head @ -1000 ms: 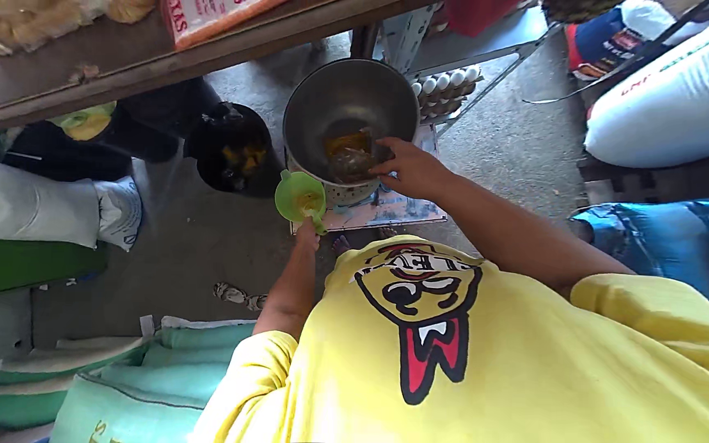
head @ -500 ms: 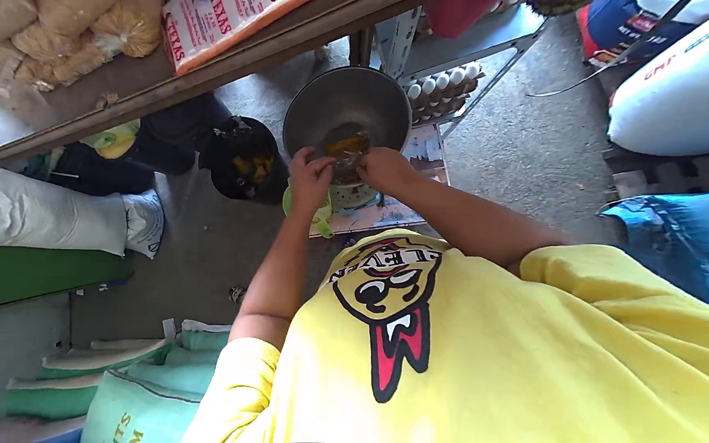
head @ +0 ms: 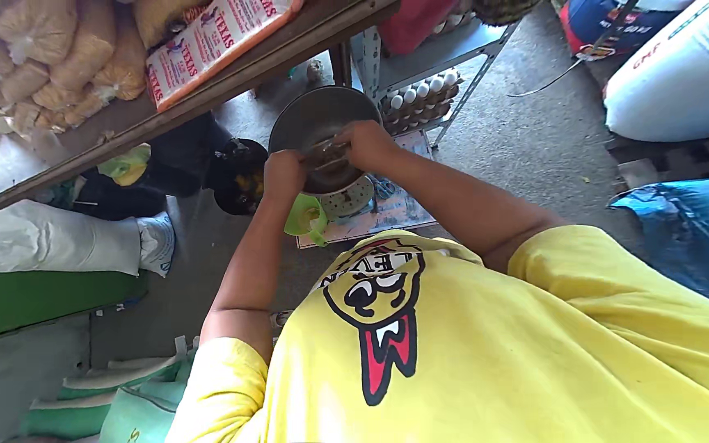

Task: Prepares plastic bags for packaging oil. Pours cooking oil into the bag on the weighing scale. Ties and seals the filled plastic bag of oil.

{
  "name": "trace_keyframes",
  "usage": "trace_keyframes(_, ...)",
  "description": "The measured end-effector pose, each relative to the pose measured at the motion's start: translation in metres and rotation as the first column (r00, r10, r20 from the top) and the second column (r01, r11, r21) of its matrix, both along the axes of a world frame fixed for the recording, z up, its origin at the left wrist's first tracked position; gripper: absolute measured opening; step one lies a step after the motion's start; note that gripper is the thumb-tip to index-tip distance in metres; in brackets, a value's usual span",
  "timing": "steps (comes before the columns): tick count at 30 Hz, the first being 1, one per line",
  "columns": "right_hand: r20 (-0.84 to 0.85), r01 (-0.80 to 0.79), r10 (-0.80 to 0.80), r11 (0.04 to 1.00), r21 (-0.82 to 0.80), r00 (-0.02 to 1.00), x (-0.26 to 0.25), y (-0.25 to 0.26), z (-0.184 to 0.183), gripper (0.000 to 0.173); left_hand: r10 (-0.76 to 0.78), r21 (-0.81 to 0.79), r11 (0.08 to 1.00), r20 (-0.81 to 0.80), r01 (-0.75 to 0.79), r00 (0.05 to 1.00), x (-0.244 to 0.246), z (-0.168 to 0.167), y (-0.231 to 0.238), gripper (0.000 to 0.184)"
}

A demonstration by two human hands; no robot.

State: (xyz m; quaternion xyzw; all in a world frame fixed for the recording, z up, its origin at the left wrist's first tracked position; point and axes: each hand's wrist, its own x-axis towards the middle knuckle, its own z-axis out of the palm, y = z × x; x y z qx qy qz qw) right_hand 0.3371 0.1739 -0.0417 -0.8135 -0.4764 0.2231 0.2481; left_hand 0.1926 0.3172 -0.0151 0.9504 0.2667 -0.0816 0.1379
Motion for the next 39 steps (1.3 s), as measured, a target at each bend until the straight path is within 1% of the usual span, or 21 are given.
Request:
trace_keyframes(2, 0.005, -0.008, 0.008, 0.999, 0.037, 1.0, 0.01, 0.003, 0.013, 0.036, 0.003, 0.011, 1.0, 0.027, -0.003, 1.0, 0.003, 0.016, -0.001, 0.026)
trace_keyframes(5, 0.019, -0.059, 0.058, 0.996, 0.063, 0.998, 0.028, 0.008, 0.021, 0.038, 0.023, -0.032, 0.999, 0.043, -0.022, 0.999, 0.011, 0.031, 0.001, 0.026)
trace_keyframes(10, 0.051, -0.256, 0.258, 0.966, -0.048, 0.965, 0.046, 0.013, 0.019, 0.035, 0.03, -0.116, 0.993, -0.035, -0.034, 0.999, 0.015, 0.03, 0.004, 0.026)
trace_keyframes(13, 0.062, -0.338, 0.345, 0.936, -0.099, 0.937, 0.048, 0.012, 0.022, 0.027, 0.024, -0.114, 0.993, -0.063, -0.031, 0.998, 0.015, 0.033, 0.004, 0.026)
trace_keyframes(16, 0.069, -0.388, 0.402, 0.909, -0.151, 0.913, 0.051, 0.008, 0.019, 0.024, 0.029, -0.131, 0.991, -0.059, -0.037, 0.998, 0.011, 0.032, 0.004, 0.027)
trace_keyframes(18, 0.096, -0.416, 0.426, 0.903, -0.111, 0.9, 0.056, 0.005, 0.008, 0.028, 0.017, -0.148, 0.989, -0.062, -0.026, 0.998, 0.008, 0.03, 0.006, 0.029)
trace_keyframes(20, 0.106, -0.422, 0.426, 0.905, -0.059, 0.899, 0.06, 0.002, 0.0, 0.034, -0.041, -0.152, 0.988, -0.088, 0.027, 0.995, 0.006, 0.027, 0.011, 0.027)
trace_keyframes(22, 0.097, -0.434, 0.444, 0.894, -0.107, 0.891, 0.059, -0.001, 0.005, 0.043, -0.121, -0.132, 0.985, -0.097, 0.108, 0.988, 0.005, 0.024, 0.017, 0.026)
trace_keyframes(23, 0.119, -0.445, 0.455, 0.89, -0.103, 0.882, 0.061, 0.0, 0.002, 0.038, -0.168, -0.111, 0.981, -0.097, 0.157, 0.981, 0.004, 0.022, 0.02, 0.026)
trace_keyframes(24, 0.159, -0.458, 0.461, 0.887, -0.055, 0.873, 0.066, 0.001, -0.007, 0.029, -0.207, -0.093, 0.976, -0.095, 0.198, 0.974, 0.004, 0.02, 0.023, 0.025)
trace_keyframes(25, 0.188, -0.462, 0.455, 0.887, -0.007, 0.871, 0.069, 0.002, -0.014, 0.025, -0.237, -0.067, 0.97, -0.072, 0.232, 0.969, 0.003, 0.017, 0.025, 0.022)
trace_keyframes(27, 0.226, -0.442, 0.414, 0.892, 0.092, 0.882, 0.07, 0.0, -0.021, 0.024, -0.258, -0.005, 0.966, 0.01, 0.258, 0.966, -0.001, 0.012, 0.028, 0.021)
trace_keyframes(28, 0.229, -0.421, 0.386, 0.898, 0.128, 0.894, 0.068, -0.002, -0.017, 0.024, -0.26, 0.026, 0.966, 0.051, 0.259, 0.964, -0.003, 0.013, 0.029, 0.022)
trace_keyframes(31, 0.254, -0.396, 0.338, 0.889, 0.229, 0.906, 0.058, -0.015, 0.021, 0.023, -0.283, 0.112, 0.958, 0.22, 0.264, 0.934, -0.013, 0.035, 0.026, 0.02)
trace_keyframes(33, 0.3, -0.398, 0.3, 0.847, 0.354, 0.905, 0.053, -0.025, 0.057, 0.022, -0.303, 0.187, 0.95, 0.359, 0.25, 0.883, -0.022, 0.066, 0.019, 0.017)
trace_keyframes(36, 0.378, -0.422, 0.247, 0.752, 0.506, 0.892, 0.05, -0.039, 0.129, 0.024, -0.345, 0.301, 0.93, 0.517, 0.212, 0.783, -0.03, 0.132, 0.009, 0.02)
trace_keyframes(39, 0.477, -0.458, 0.162, 0.647, 0.609, 0.864, 0.06, -0.041, 0.207, 0.024, -0.405, 0.411, 0.897, 0.621, 0.162, 0.671, -0.027, 0.206, 0.004, 0.023)
